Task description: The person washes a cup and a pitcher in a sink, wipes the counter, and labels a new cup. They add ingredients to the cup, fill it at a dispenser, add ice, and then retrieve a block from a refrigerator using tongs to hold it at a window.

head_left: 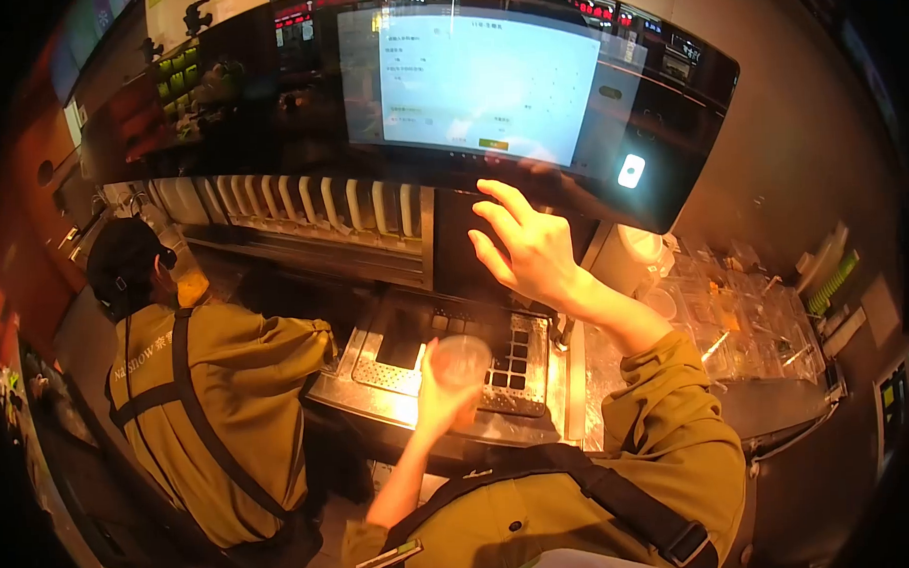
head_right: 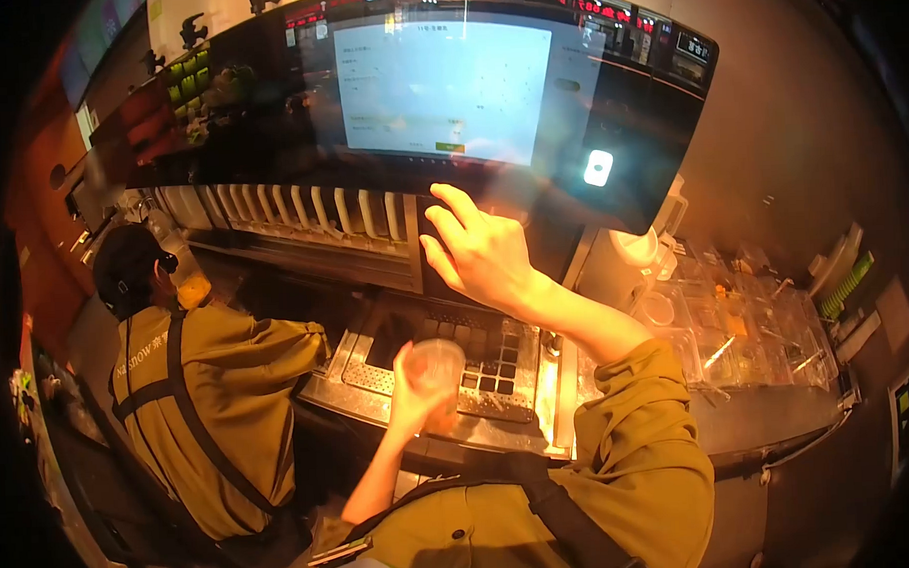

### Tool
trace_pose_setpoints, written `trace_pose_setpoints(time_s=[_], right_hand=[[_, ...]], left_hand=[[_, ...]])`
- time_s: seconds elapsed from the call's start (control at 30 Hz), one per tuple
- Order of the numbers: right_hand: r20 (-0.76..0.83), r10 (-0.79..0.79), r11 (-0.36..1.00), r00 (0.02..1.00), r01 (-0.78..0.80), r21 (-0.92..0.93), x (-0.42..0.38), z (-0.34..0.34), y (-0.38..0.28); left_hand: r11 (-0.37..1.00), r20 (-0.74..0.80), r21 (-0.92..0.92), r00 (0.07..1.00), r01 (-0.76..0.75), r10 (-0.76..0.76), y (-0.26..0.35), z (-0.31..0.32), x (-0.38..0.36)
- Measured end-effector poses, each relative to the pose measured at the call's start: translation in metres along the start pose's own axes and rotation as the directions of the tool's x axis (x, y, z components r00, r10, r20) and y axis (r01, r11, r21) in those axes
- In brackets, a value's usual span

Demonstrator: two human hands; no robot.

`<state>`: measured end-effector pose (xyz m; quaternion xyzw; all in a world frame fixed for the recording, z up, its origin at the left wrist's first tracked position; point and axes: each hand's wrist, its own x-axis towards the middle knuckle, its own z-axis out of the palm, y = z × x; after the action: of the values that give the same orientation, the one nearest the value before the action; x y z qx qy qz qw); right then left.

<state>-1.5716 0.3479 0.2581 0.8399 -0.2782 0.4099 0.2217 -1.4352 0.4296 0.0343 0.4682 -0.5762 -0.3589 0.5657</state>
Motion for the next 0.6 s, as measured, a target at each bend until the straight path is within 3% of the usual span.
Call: trace_pose_setpoints(time_s=[0.07, 0.1, 0.13, 0.27, 0.33, 0.4, 0.5, 0.53, 0.57, 0.6], right_hand=[[0.035, 0.001, 1.0, 0.999, -0.001, 0.005, -0.008, 0.002, 0.002], [0.03, -0.009, 1.0, 1.0, 0.009, -0.002, -0.01, 0.001, 0.003], [0.041, 0.017, 1.0, 0.999, -0.017, -0.003, -0.015, 0.001, 0.008], [-0.148, 0.067, 0.998, 0.987, -0.064, 0.022, -0.021, -0.038, 0.025], [-0.192, 0.016, 1.0, 0.981, -0.018, -0.008, -0.025, -0.054, 0.03], [-0.145, -0.105, 0.989, 0.984, 0.088, -0.12, -0.03, -0.057, 0.031], [-0.06, -0.031, 0.999, 0.998, 0.029, -0.034, -0.037, -0.037, 0.018], [-0.053, -0.098, 0.991, 0.994, 0.092, -0.098, -0.033, -0.027, 0.015], [-0.01, -0.09, 0.989, 0.996, 0.088, -0.117, -0.029, -0.022, 0.011], [0.033, -0.078, 0.988, 0.996, 0.082, -0.134, -0.025, -0.018, 0.008]], left_hand=[[0.999, 0.03, -0.043, 1.0, 0.01, -0.008, 0.019, 0.013, 0.043], [0.98, 0.062, -0.186, 0.996, 0.068, -0.057, 0.028, 0.022, 0.067], [1.0, 0.055, 0.002, 0.998, 0.003, -0.003, 0.011, 0.034, 0.093], [0.996, 0.199, -0.027, 0.976, -0.085, 0.088, -0.009, 0.071, 0.166], [0.993, 0.208, -0.064, 0.972, -0.098, 0.11, -0.008, 0.086, 0.18], [0.986, 0.201, -0.11, 0.968, -0.128, 0.148, -0.009, 0.097, 0.185], [0.95, 0.128, -0.201, 0.955, -0.24, 0.268, -0.029, 0.106, 0.203], [0.932, 0.128, -0.266, 0.949, -0.248, 0.289, -0.049, 0.114, 0.216], [0.929, 0.117, -0.098, 0.923, -0.356, 0.366, -0.073, 0.125, 0.23], [0.932, 0.117, -0.046, 0.925, -0.358, 0.361, -0.069, 0.124, 0.231]])
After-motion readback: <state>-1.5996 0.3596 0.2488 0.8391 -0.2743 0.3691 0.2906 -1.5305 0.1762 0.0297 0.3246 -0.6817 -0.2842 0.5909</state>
